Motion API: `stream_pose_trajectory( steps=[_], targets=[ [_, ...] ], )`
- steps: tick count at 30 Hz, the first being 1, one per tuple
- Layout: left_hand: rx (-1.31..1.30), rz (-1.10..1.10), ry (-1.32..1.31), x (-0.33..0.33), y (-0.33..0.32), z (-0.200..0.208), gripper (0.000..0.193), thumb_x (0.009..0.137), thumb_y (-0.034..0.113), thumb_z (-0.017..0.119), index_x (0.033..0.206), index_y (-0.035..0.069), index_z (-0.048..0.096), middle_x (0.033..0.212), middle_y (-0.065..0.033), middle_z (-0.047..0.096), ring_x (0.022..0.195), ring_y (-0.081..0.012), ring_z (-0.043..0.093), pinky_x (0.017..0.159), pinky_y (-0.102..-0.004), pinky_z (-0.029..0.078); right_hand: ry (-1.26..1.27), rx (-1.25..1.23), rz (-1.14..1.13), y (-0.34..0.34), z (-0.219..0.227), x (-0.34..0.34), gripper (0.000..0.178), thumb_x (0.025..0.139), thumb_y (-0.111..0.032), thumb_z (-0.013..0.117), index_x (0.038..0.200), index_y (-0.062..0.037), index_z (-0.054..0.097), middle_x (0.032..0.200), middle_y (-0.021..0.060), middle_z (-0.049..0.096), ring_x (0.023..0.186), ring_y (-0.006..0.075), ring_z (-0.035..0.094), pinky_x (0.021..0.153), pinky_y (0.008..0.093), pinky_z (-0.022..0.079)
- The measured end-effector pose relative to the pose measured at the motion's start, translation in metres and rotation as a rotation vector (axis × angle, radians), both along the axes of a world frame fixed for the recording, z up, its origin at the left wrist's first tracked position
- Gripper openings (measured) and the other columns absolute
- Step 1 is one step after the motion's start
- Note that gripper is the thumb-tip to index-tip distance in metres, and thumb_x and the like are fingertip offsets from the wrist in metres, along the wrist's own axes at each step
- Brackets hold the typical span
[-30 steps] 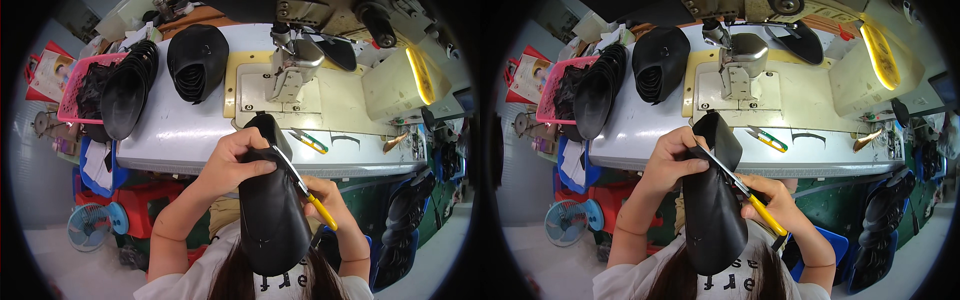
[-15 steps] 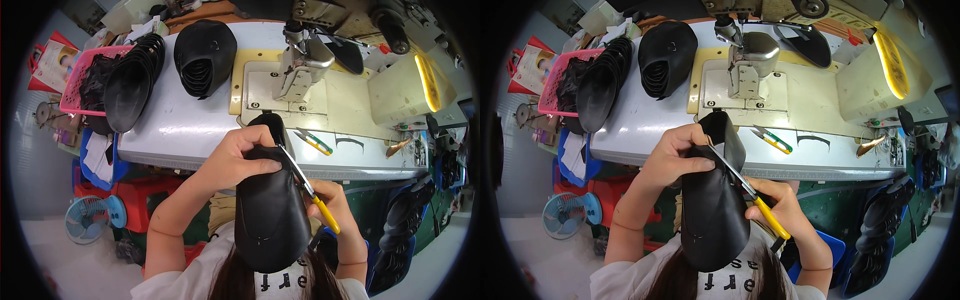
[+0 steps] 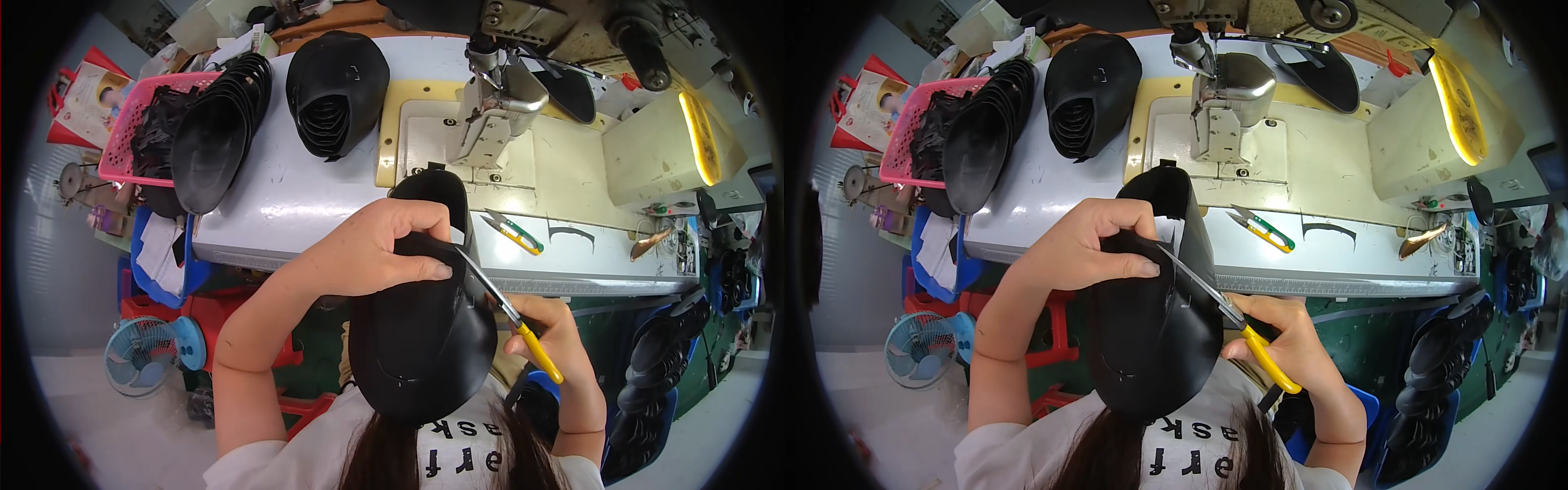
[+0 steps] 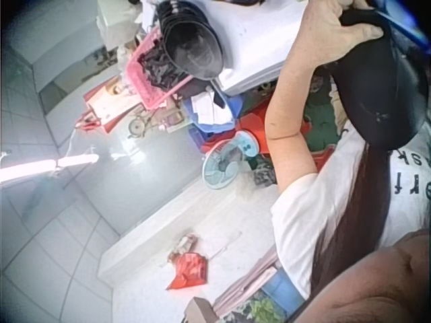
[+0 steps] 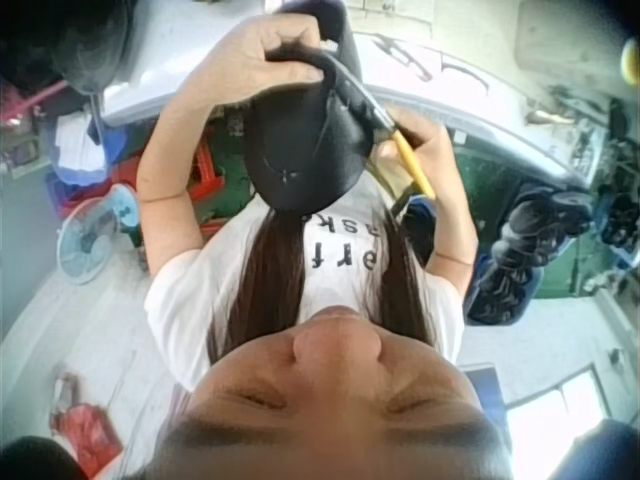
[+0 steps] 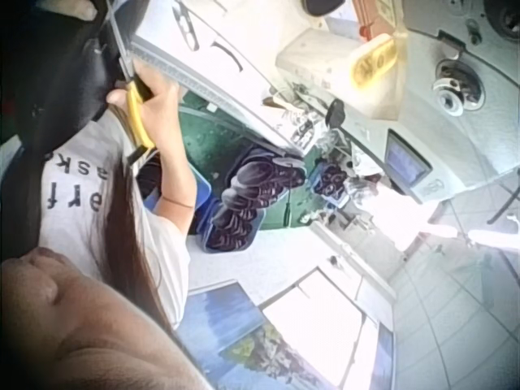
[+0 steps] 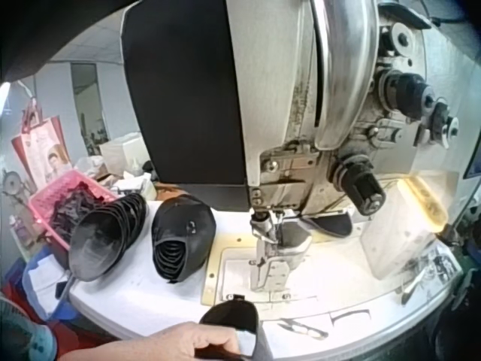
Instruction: The person stitches shoe uppers using a sewing machine, trims loose threads with snips, and cuts excess material from the shoe uppers using scissors.
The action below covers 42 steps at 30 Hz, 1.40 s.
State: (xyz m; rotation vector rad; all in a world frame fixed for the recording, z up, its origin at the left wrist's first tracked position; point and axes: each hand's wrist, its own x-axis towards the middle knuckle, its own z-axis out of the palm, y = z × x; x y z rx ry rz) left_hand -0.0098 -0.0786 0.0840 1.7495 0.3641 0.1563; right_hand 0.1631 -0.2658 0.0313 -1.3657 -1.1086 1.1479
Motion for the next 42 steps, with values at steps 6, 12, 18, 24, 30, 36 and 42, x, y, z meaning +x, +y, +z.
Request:
stream_pose_trajectory(
  steps=[6,12,18,24,30,36,42],
  targets=[
    [0.073,-0.068,0.039,-0.001,0.006,0.005,0.012,0.072,0.002,0.063,0.075,0.002,0.052,0.072,-0.0011,0.056,0.069,-0.0074,0.051,0.066,-0.0227,0.039,0.144,-0.16,0.055,-0.005,0.006,-0.001,0.067,0.057,-0.049,0.073,0.102,-0.0007,0.062,0.067,-0.0029,0.047,0.06,0.0054,0.039,0.052,0.0193,0.029],
    [0.281,-0.11,0.085,0.007,0.004,0.018,0.017,0.071,0.004,0.063,0.083,0.003,0.051,0.072,-0.0064,0.06,0.066,-0.0148,0.057,0.066,-0.0268,0.041,0.05,-0.125,0.038,-0.004,0.006,0.002,0.067,0.057,-0.05,0.073,0.102,-0.0012,0.061,0.065,-0.0031,0.046,0.06,0.0052,0.038,0.051,0.0198,0.027],
    [0.333,-0.189,0.078,0.011,0.008,0.018,0.019,0.07,0.005,0.062,0.085,0.004,0.051,0.072,-0.0079,0.06,0.066,-0.0193,0.058,0.065,-0.0277,0.041,0.058,-0.166,0.057,-0.006,0.004,0.003,0.065,0.06,-0.049,0.073,0.104,-0.0026,0.061,0.065,-0.0034,0.045,0.058,0.0051,0.037,0.051,0.0196,0.027],
    [0.261,-0.325,0.177,0.013,0.011,0.007,0.024,0.069,0.004,0.064,0.089,0.003,0.051,0.086,-0.0086,0.06,0.083,-0.0217,0.057,0.071,-0.0307,0.042,0.184,-0.165,0.103,-0.003,-0.009,-0.003,0.063,0.063,-0.048,0.072,0.102,0.0007,0.061,0.061,-0.0043,0.042,0.056,0.0044,0.037,0.049,0.0189,0.027],
    [0.471,0.394,-0.078,-0.008,0.018,-0.019,0.033,0.067,0.01,0.068,0.097,0.002,0.057,0.1,-0.0066,0.058,0.093,-0.0145,0.053,0.077,-0.0275,0.041,0.253,-0.258,0.196,0.001,-0.022,0.006,0.055,0.071,-0.037,0.07,0.111,-0.0033,0.057,0.068,-0.0046,0.042,0.065,0.0054,0.038,0.064,0.019,0.035],
    [-0.128,0.602,0.422,-0.112,-0.008,-0.11,0.032,0.088,0.021,0.043,0.077,-0.004,0.059,0.066,-0.0091,0.061,0.058,-0.0143,0.057,0.052,-0.0256,0.046,0.407,-0.313,0.266,0.0,-0.03,0.003,0.056,0.071,-0.04,0.07,0.113,-0.005,0.056,0.066,-0.0054,0.044,0.063,0.0041,0.039,0.059,0.0175,0.034],
    [-1.297,0.411,-0.171,-0.106,-0.016,-0.132,0.044,0.084,0.025,0.055,0.115,-0.006,0.046,0.108,-0.0161,0.055,0.096,-0.0219,0.057,0.079,-0.0323,0.048,0.457,-0.311,0.339,-0.006,-0.032,0.001,0.056,0.072,-0.035,0.071,0.115,-0.0037,0.054,0.068,-0.0048,0.045,0.064,0.0045,0.04,0.06,0.0184,0.036]
  ],
)
